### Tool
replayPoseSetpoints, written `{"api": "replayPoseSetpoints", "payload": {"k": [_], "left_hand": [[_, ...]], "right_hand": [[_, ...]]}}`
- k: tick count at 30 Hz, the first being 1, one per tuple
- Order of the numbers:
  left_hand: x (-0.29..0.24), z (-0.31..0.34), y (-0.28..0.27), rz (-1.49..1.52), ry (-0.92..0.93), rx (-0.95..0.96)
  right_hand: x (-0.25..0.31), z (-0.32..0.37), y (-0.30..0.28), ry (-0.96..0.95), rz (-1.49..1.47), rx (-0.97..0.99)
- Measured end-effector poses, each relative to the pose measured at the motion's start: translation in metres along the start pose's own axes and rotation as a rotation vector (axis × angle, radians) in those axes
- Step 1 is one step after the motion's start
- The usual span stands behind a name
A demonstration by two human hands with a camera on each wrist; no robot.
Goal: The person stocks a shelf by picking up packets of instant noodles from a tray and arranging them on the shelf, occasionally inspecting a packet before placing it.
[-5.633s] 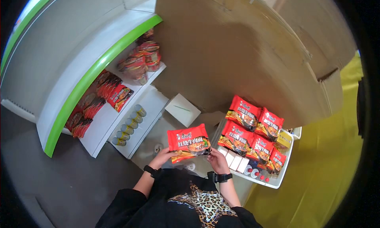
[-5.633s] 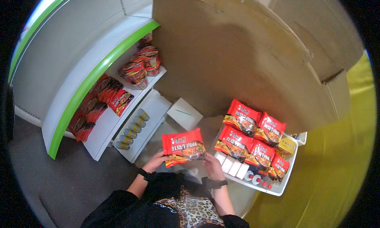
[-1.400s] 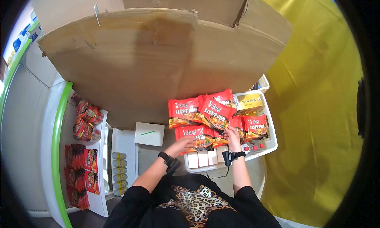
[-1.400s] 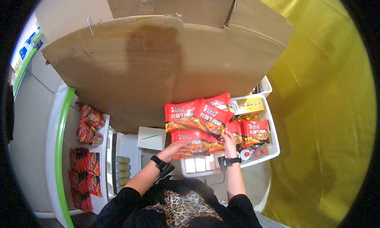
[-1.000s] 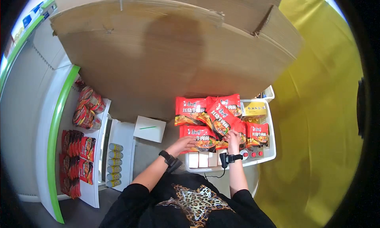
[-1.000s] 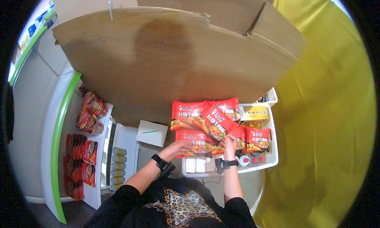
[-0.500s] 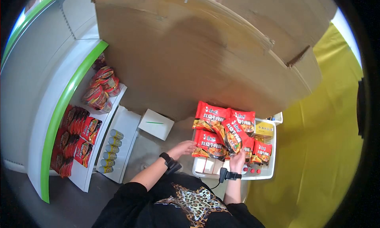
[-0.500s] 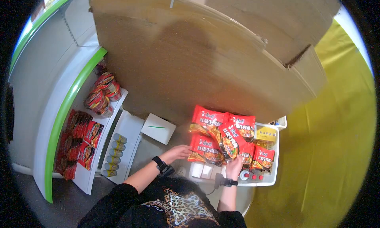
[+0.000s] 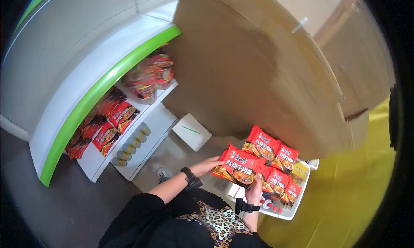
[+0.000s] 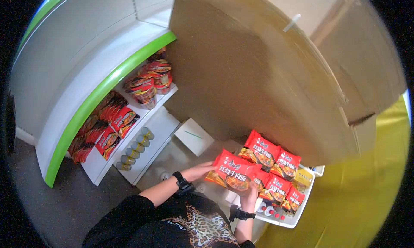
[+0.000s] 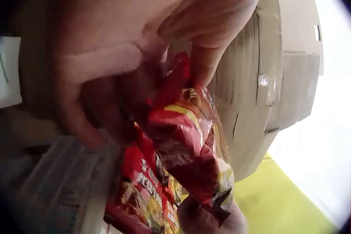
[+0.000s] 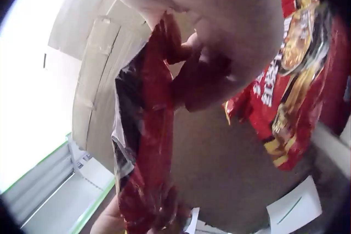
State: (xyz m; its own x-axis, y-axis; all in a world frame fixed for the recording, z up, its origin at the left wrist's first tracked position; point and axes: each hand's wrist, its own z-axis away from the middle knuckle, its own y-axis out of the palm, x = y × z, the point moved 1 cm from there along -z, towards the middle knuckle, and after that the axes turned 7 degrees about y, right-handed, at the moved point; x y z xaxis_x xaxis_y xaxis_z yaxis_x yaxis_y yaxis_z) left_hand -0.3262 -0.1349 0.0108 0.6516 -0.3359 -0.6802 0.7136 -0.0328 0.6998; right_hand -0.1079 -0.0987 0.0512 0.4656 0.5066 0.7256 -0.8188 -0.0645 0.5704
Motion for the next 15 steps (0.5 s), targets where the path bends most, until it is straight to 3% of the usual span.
{"api": "replayPoseSetpoints", "payload": {"k": [3,7,15], "left_hand": [[-0.020,0.041,-0.023,-0.045,0.090,-0.100],[-0.037,0.098,-0.067,0.162,0.218,-0.242],[-0.087,0.233,-0.126,0.255,0.438,-0.532]], "right_hand": [[-0.019,-0.022,0.017,0.173,0.030,0.112],[-0.047,-0.031,0.087,0.259,0.236,0.317],[-0.138,-0.041,0.206,0.657,0.398,0.665]]}}
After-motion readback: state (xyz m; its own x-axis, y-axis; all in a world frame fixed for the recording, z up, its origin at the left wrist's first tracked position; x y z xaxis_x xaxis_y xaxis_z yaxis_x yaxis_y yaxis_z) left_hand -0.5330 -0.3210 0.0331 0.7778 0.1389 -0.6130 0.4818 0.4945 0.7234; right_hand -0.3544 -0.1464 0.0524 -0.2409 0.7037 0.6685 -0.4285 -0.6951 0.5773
